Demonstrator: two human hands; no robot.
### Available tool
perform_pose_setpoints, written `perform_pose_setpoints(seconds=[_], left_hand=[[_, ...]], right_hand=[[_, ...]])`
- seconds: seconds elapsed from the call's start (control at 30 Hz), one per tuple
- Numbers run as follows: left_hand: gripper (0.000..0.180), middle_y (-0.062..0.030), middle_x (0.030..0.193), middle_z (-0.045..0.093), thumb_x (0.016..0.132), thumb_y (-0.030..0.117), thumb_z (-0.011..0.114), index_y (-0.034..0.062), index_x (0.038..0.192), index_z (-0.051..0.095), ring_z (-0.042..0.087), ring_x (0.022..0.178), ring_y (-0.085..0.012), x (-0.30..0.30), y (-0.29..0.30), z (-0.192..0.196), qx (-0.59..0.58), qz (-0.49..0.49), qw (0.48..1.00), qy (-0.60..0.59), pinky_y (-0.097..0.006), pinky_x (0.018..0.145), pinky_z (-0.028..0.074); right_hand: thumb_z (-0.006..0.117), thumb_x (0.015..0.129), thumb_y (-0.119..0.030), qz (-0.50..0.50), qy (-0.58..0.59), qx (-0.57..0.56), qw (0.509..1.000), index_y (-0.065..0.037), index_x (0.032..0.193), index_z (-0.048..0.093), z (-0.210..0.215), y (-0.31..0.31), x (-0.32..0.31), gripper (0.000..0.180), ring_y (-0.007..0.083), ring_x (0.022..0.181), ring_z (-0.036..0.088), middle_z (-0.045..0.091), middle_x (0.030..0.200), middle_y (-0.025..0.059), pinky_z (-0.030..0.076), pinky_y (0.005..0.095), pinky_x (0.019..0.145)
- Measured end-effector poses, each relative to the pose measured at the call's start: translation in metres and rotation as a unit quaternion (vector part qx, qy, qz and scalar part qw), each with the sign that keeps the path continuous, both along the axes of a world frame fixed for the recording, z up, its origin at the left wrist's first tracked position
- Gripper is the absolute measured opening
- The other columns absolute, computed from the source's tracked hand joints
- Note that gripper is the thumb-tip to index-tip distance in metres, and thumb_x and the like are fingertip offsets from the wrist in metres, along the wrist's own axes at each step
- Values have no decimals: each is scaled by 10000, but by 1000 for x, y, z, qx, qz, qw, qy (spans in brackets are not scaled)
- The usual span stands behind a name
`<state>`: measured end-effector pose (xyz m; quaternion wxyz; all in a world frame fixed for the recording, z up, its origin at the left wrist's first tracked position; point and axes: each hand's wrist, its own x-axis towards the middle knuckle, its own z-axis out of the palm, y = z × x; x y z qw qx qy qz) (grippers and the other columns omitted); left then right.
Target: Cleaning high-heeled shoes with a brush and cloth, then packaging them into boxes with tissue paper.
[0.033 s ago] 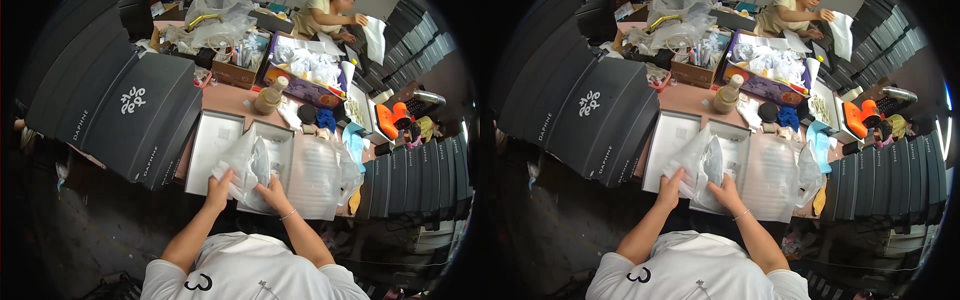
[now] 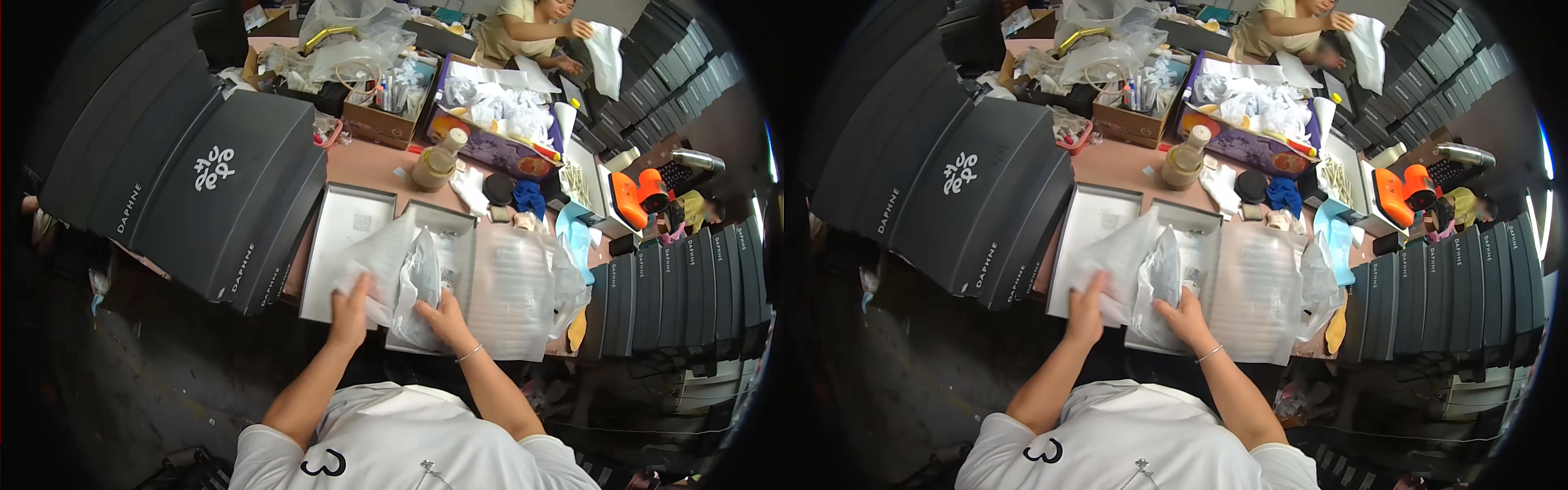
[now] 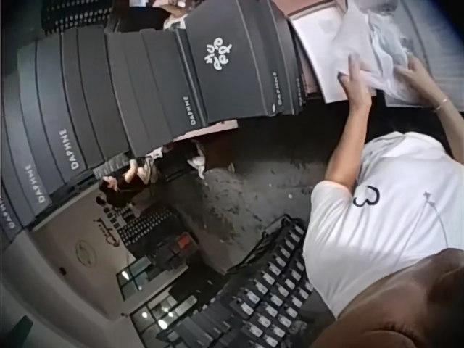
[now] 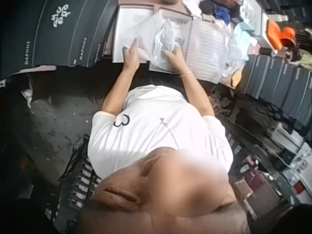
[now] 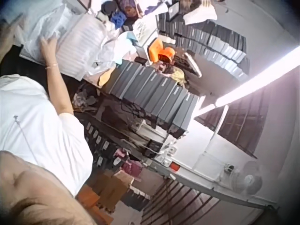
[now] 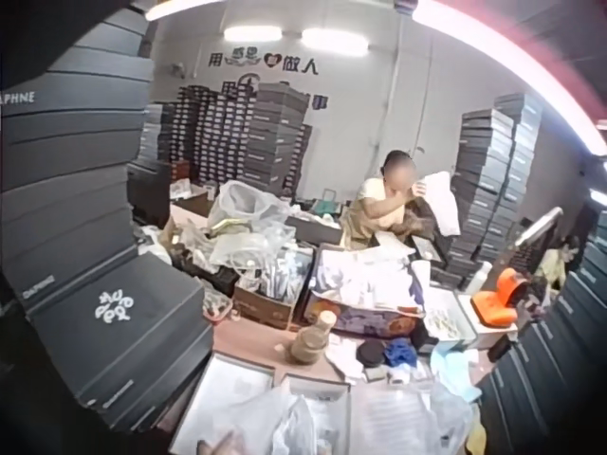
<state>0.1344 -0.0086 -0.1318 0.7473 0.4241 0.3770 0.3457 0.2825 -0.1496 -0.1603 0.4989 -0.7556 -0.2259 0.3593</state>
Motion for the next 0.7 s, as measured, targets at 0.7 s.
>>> perform_pose_setpoints(seconds=[0.7], left_hand=[[511, -250, 1439, 403, 969, 178, 453, -94, 1392, 364, 372, 1361, -330, 32, 3, 29, 377, -313, 867, 89, -389, 1129, 277]], right_hand=[[627, 813, -350, 304, -284, -165, 895, -31, 1166, 620, -67, 42, 28, 476, 367, 1066, 598, 584, 1230, 186, 506, 453, 875]])
